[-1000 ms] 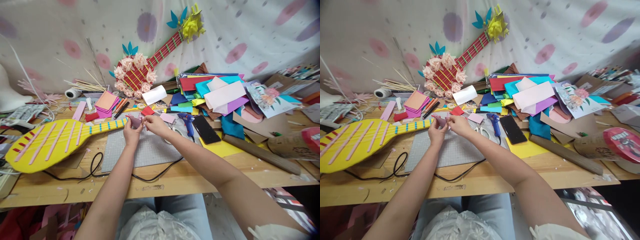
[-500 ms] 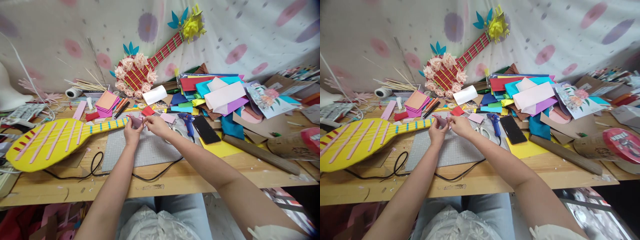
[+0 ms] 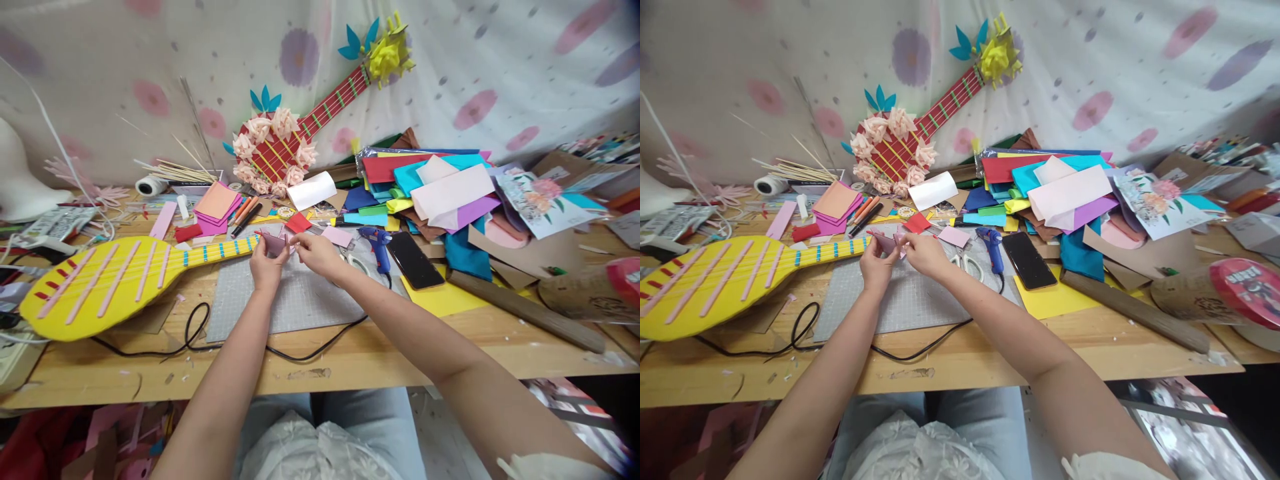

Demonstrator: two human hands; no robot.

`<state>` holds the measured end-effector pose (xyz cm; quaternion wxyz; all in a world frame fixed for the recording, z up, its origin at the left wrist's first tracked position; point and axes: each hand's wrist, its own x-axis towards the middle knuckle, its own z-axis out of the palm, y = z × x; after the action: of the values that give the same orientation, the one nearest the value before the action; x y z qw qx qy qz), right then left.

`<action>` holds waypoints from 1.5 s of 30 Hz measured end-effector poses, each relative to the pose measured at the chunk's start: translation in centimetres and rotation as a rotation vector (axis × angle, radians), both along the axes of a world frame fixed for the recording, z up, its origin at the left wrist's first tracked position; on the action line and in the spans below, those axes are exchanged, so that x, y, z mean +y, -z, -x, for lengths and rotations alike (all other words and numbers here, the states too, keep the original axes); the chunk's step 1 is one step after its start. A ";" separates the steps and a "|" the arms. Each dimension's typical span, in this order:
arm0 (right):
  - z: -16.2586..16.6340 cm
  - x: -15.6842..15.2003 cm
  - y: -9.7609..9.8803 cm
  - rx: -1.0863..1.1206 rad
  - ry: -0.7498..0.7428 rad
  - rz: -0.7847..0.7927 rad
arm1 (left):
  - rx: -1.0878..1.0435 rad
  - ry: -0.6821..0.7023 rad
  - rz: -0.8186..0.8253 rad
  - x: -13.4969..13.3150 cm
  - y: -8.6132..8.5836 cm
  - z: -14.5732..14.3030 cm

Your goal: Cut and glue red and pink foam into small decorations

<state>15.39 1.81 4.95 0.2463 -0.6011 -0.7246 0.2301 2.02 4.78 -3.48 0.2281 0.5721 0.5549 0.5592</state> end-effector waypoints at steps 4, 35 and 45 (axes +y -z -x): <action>-0.3 0.0 0.3 0.015 0.013 0.004 | -0.011 0.001 0.007 0.0 -0.1 0.0; 0.0 0.3 0.4 -0.044 -0.041 -0.098 | -0.187 0.018 0.018 0.5 0.6 0.0; -0.1 0.3 0.2 -0.159 -0.053 -0.140 | -0.128 0.024 0.001 0.6 0.8 0.2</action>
<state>15.49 2.08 4.71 0.2233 -0.5794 -0.7718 0.1368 1.87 5.36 -4.30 0.2699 0.5417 0.5325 0.5918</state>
